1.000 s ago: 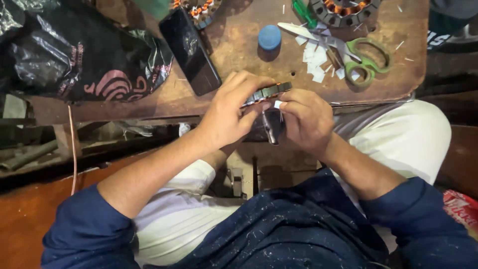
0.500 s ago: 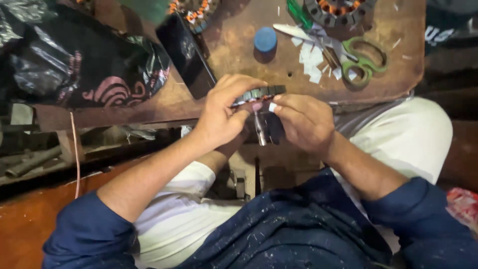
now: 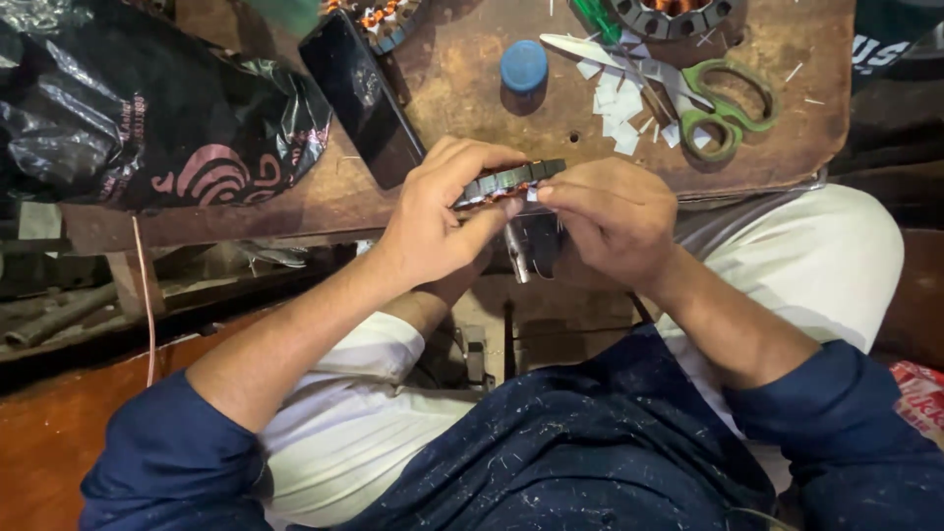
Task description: The person inserts small white rectangular pieces into slots on a circular stator component using a green-handled screwdriver to push them in. The person repeats this process for multiple slots on the component.
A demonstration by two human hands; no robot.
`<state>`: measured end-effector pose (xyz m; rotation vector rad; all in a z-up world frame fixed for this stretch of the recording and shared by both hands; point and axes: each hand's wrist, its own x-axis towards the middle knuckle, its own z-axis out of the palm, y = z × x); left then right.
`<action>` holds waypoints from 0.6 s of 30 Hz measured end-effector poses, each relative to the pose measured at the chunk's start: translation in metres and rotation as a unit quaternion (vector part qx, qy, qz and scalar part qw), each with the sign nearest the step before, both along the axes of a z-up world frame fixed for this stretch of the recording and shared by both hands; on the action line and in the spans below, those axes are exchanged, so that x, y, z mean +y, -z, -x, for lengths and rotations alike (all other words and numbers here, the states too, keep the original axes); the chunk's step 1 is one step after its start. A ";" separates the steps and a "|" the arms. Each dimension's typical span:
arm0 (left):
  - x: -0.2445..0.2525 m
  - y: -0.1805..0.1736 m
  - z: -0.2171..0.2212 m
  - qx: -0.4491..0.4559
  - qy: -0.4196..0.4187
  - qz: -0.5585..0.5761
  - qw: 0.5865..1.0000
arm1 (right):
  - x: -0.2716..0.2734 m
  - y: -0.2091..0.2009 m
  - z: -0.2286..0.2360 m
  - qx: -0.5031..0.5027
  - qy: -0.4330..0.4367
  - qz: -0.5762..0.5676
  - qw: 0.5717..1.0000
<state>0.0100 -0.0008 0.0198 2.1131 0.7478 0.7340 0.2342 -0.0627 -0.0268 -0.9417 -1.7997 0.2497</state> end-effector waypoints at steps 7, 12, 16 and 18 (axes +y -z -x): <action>-0.005 0.001 -0.006 0.004 -0.042 0.008 0.999 | -0.001 -0.005 0.002 0.017 0.007 0.032 0.999; -0.012 0.007 -0.012 -0.025 -0.075 -0.033 0.996 | -0.004 -0.010 0.007 -0.007 0.027 0.012 1.000; -0.014 0.008 -0.013 -0.026 -0.084 -0.032 0.996 | -0.002 -0.017 0.009 -0.034 0.023 -0.005 0.999; -0.014 0.008 -0.013 -0.024 -0.083 -0.031 0.996 | -0.002 -0.019 0.009 -0.044 0.024 -0.012 0.999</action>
